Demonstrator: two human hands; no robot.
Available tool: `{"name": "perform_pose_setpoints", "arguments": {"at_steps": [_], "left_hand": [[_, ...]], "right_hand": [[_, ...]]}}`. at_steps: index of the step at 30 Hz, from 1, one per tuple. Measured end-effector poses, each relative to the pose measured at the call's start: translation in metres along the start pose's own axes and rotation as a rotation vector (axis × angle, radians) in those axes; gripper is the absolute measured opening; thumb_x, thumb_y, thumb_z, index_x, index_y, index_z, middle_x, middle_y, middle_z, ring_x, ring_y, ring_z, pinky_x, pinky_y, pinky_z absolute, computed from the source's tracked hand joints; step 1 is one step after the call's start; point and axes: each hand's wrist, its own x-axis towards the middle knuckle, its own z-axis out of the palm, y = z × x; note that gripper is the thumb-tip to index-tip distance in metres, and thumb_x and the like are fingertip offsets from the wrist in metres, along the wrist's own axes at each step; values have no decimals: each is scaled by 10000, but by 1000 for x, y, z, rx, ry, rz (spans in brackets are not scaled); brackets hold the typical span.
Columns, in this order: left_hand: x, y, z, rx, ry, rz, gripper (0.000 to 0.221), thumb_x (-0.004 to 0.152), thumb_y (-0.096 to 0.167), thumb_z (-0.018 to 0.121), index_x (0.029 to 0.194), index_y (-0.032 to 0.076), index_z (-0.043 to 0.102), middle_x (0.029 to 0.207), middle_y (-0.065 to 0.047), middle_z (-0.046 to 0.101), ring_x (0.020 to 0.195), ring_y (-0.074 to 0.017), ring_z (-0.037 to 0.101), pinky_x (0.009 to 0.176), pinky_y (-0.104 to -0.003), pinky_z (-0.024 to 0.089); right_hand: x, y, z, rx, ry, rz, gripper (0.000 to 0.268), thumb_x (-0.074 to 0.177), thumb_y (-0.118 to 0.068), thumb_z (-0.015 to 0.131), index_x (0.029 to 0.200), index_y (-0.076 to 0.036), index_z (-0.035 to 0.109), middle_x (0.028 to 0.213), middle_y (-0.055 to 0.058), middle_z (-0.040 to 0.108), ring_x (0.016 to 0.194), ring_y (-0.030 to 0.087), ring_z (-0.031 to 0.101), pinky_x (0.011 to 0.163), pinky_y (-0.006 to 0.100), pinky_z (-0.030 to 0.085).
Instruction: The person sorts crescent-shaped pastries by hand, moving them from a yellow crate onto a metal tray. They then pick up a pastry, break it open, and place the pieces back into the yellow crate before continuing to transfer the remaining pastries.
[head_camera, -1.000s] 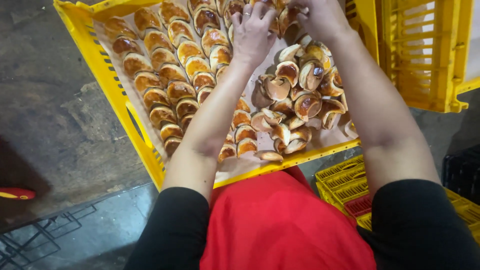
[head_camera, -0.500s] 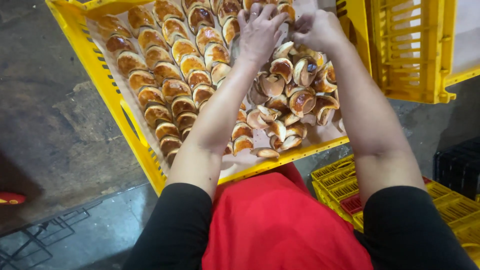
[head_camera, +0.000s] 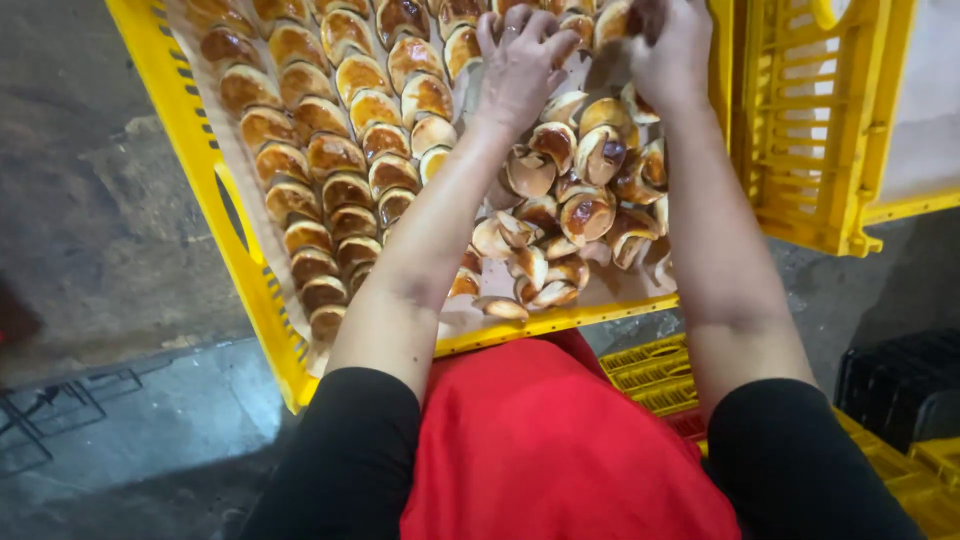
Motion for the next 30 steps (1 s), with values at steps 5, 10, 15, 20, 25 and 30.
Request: {"name": "perform_pose_setpoints", "arguments": {"at_steps": [5, 10, 15, 20, 25, 30], "left_hand": [[1, 8, -9, 0, -41, -44, 407, 746, 213, 852, 1132, 261, 731, 1149, 16, 644, 1220, -245, 512, 1102, -650, 216], [-7, 9, -36, -82, -50, -46, 372, 870, 197, 801, 1227, 275, 731, 1220, 0, 652, 1263, -237, 550, 1120, -568, 290], [-17, 21, -48, -411, -430, -260, 441, 829, 282, 807, 1247, 176, 711, 1165, -63, 711, 1060, -200, 696, 954, -359, 533], [-12, 21, -31, -484, -550, -569, 334, 798, 264, 799, 1092, 109, 770, 1019, -79, 789, 913, -159, 770, 852, -322, 623], [-28, 10, -45, -504, -329, -565, 239, 864, 183, 754, 1077, 79, 722, 1038, -60, 756, 933, -136, 748, 824, -278, 603], [-42, -3, -96, -581, -90, -570, 222, 903, 128, 745, 1101, 66, 668, 1015, -77, 730, 901, -182, 758, 809, -277, 622]], "right_hand": [[-7, -30, -5, -232, 72, -265, 448, 806, 38, 786, 1227, -86, 698, 1222, 166, 665, 975, 390, 704, 827, 449, 580], [7, 0, 14, -358, 104, -162, 356, 894, 43, 670, 1199, -135, 718, 1174, 185, 655, 877, 420, 683, 748, 503, 553], [10, -5, 17, -523, 104, -194, 354, 837, 41, 657, 1132, -143, 724, 1078, 158, 675, 792, 397, 675, 670, 511, 536], [-10, -48, -23, -389, -374, 55, 232, 826, -264, 797, 1022, -146, 760, 1028, 138, 748, 886, 317, 726, 809, 436, 560], [-12, -62, -35, -435, -715, 59, 398, 825, -375, 850, 1164, -175, 795, 1040, 131, 773, 892, 303, 719, 840, 431, 568], [-11, -65, -43, -320, -809, 64, 458, 781, -320, 892, 1152, -85, 763, 1117, 117, 758, 884, 255, 732, 785, 411, 592]]}}
